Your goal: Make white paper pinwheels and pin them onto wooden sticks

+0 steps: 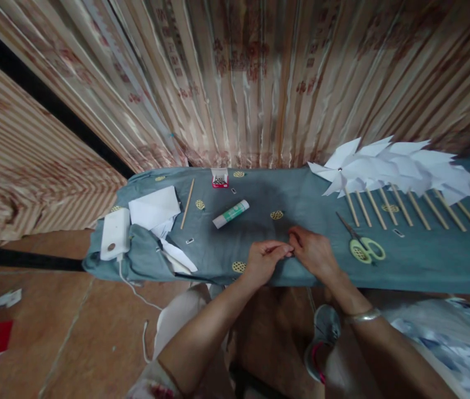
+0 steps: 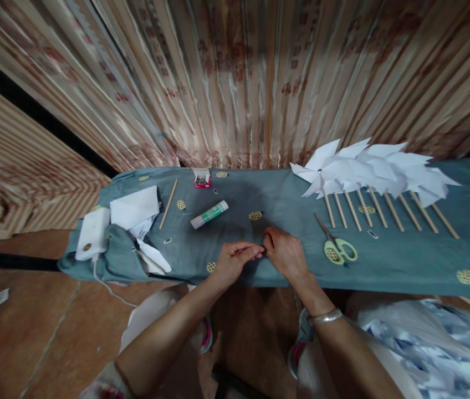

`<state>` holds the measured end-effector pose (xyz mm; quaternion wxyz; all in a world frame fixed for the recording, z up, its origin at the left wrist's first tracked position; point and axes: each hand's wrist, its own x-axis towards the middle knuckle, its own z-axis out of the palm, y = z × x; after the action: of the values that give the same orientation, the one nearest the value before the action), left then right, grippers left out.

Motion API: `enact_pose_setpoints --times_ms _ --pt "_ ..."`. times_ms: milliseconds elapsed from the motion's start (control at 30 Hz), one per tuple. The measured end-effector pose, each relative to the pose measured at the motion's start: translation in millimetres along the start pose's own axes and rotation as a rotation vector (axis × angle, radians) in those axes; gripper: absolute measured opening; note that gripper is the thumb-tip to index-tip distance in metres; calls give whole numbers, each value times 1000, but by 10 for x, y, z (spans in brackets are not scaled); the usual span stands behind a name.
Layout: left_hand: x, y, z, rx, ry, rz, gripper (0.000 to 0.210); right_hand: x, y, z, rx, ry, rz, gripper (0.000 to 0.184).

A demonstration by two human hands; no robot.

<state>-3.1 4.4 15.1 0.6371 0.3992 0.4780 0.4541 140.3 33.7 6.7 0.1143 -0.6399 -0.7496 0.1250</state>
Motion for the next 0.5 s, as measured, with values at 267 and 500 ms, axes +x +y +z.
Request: enact_pose_setpoints --times_ms 267,500 --pt "-318 221 114 -39 -92 -73 40 1 20 27 -8 15 -5 29" --pt "-1164 582 68 7 -339 -43 22 -2 0 9 -30 13 -22 29"
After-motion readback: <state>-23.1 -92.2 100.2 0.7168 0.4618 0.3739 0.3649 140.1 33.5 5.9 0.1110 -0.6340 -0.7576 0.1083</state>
